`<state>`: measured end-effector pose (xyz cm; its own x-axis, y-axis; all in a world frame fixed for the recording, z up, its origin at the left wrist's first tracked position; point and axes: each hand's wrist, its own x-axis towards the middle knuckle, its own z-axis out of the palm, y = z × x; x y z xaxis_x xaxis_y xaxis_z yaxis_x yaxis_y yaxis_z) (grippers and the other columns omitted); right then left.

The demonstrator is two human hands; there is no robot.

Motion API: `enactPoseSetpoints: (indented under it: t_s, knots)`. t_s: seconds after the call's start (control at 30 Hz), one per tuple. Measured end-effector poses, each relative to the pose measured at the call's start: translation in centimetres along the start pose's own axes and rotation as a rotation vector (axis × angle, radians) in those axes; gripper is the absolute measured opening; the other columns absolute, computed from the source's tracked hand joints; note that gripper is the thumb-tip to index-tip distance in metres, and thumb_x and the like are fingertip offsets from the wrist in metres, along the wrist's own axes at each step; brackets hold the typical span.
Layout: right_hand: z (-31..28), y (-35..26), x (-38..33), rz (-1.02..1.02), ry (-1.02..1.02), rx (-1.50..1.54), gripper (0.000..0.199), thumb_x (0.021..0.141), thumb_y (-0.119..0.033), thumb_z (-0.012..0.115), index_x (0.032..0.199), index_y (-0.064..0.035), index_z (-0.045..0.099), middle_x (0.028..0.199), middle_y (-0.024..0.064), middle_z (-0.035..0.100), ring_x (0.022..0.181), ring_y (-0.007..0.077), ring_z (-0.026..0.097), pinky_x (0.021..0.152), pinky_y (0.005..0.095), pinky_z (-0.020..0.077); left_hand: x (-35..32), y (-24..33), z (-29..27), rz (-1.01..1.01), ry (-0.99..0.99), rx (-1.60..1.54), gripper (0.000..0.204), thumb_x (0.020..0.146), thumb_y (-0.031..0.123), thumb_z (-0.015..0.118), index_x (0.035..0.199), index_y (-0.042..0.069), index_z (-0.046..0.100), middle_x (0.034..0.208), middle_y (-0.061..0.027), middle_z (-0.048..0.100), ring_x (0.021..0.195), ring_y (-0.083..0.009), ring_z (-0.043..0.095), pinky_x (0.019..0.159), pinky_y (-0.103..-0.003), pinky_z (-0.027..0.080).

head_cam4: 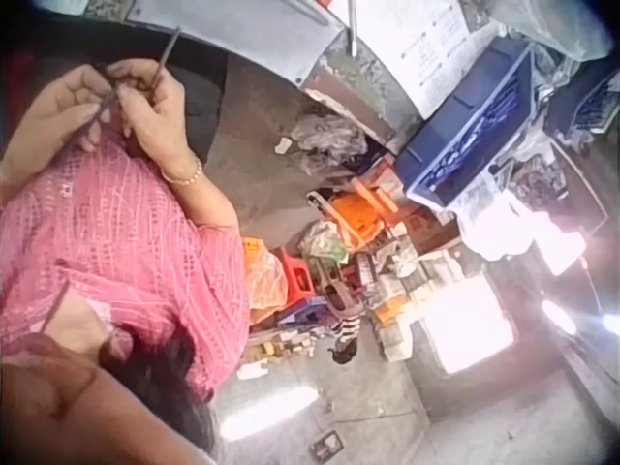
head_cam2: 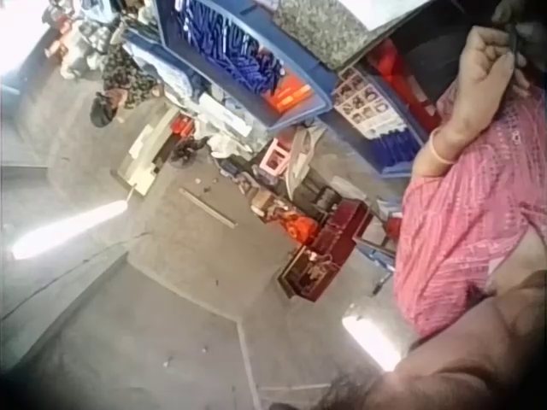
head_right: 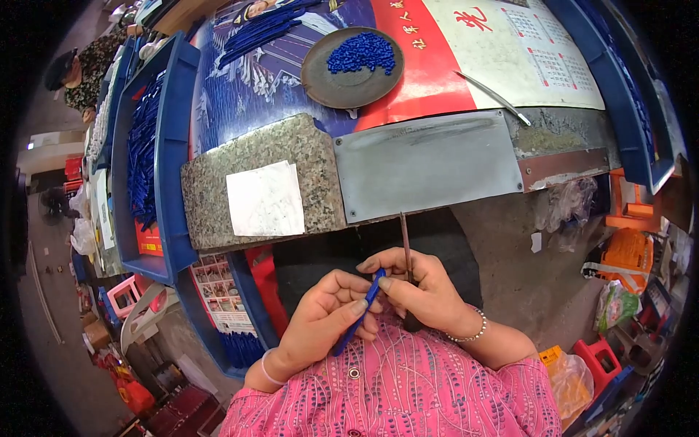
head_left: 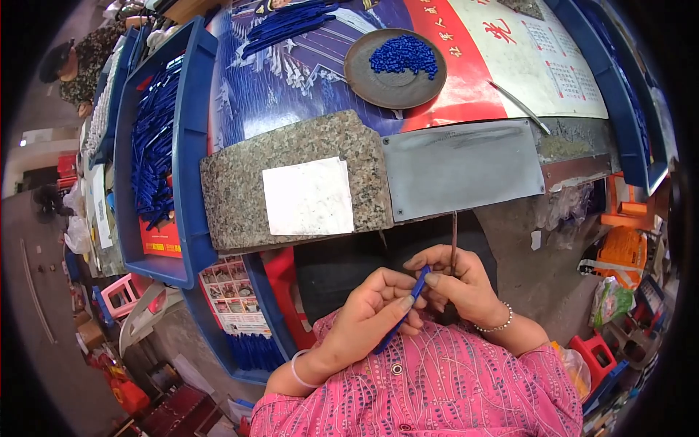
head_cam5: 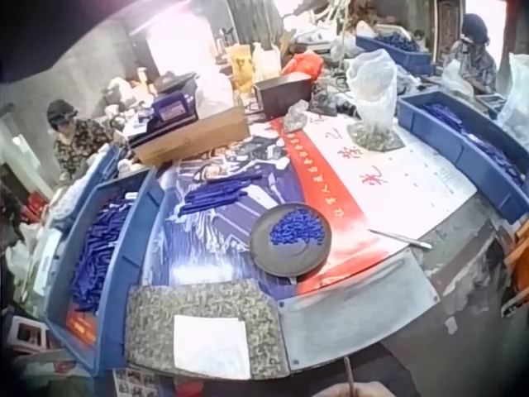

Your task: The person is assembling and inspecting small blue plastic pen components using a thin metal tool at a workstation.

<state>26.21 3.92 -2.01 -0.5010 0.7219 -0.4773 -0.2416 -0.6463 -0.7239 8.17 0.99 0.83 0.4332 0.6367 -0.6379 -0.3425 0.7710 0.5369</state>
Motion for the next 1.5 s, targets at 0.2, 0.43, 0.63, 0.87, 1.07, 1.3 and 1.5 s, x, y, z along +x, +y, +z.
enactPoseSetpoints:
  t_s: [0.2, 0.43, 0.63, 0.87, 1.07, 1.3, 1.5]
  knots:
    - [0.2, -0.2, 0.0, -0.046, -0.009, -0.028, 0.025, 0.084, -0.001, 0.045, 0.108, 0.0043, 0.051, 0.074, 0.0030, 0.057, 0.052, 0.0024, 0.046, 0.047, 0.0171, 0.0362, -0.1, -0.2, 0.2, 0.076, 0.022, 0.144, 0.019, 0.089, 0.002, 0.049, 0.106, -0.001, 0.042, 0.095, -0.0124, 0.057, 0.079, -0.0142, 0.060, 0.069, -0.027, 0.053]
    - [0.5, -0.1, -0.4, -0.080, -0.030, -0.134, 0.024, 0.084, 0.000, 0.046, 0.107, 0.0048, 0.051, 0.073, 0.0025, 0.057, 0.056, 0.0021, 0.050, 0.048, 0.0172, 0.0372, 0.5, -0.3, -0.2, 0.069, 0.032, 0.135, 0.011, 0.090, 0.007, 0.049, 0.097, 0.000, 0.044, 0.083, -0.0100, 0.059, 0.067, -0.0136, 0.060, 0.060, -0.024, 0.051]
    - [0.3, -0.1, -0.1, 0.021, 0.005, -0.067, 0.021, 0.083, -0.002, 0.049, 0.102, 0.0048, 0.053, 0.069, 0.0018, 0.055, 0.050, 0.0031, 0.046, 0.046, 0.0177, 0.0360, 0.7, -0.3, -0.6, -0.058, -0.008, -0.087, 0.012, 0.092, 0.014, 0.047, 0.096, 0.002, 0.045, 0.081, -0.0082, 0.058, 0.065, -0.0127, 0.059, 0.058, -0.024, 0.050]
    - [0.3, 0.0, 0.2, 0.086, 0.002, -0.011, 0.016, 0.085, -0.007, 0.052, 0.096, 0.0033, 0.055, 0.066, 0.0015, 0.054, 0.048, 0.0038, 0.045, 0.044, 0.0178, 0.0349, 1.0, -0.7, -1.3, -0.141, -0.051, -0.240, 0.013, 0.092, 0.016, 0.046, 0.098, 0.004, 0.047, 0.080, -0.0079, 0.059, 0.063, -0.0140, 0.060, 0.056, -0.025, 0.051]
    - [0.3, 0.1, 0.3, 0.083, -0.005, -0.017, 0.015, 0.085, -0.008, 0.053, 0.095, 0.0031, 0.055, 0.069, 0.0016, 0.055, 0.048, 0.0034, 0.045, 0.044, 0.0178, 0.0354, 0.8, -0.7, -1.3, -0.141, -0.033, -0.225, 0.015, 0.092, 0.016, 0.046, 0.101, 0.004, 0.047, 0.081, -0.0078, 0.059, 0.063, -0.0139, 0.060, 0.057, -0.025, 0.051]
    - [0.3, 0.2, 0.3, 0.068, -0.010, -0.026, 0.014, 0.085, -0.009, 0.054, 0.094, 0.0026, 0.055, 0.071, 0.0019, 0.056, 0.049, 0.0032, 0.045, 0.044, 0.0179, 0.0356, 0.3, -0.5, -0.9, -0.082, 0.021, -0.175, 0.017, 0.091, 0.013, 0.046, 0.102, 0.000, 0.048, 0.081, -0.0106, 0.061, 0.062, -0.0141, 0.060, 0.056, -0.025, 0.051]
    - [0.2, 0.4, 0.4, 0.063, -0.006, -0.017, 0.016, 0.086, -0.013, 0.056, 0.093, 0.0018, 0.055, 0.072, 0.0023, 0.056, 0.050, 0.0032, 0.045, 0.044, 0.0176, 0.0354, -0.3, -0.1, -0.3, -0.012, 0.043, 0.036, 0.016, 0.089, 0.005, 0.048, 0.103, -0.003, 0.048, 0.086, -0.0117, 0.062, 0.065, -0.0130, 0.060, 0.059, -0.025, 0.052]
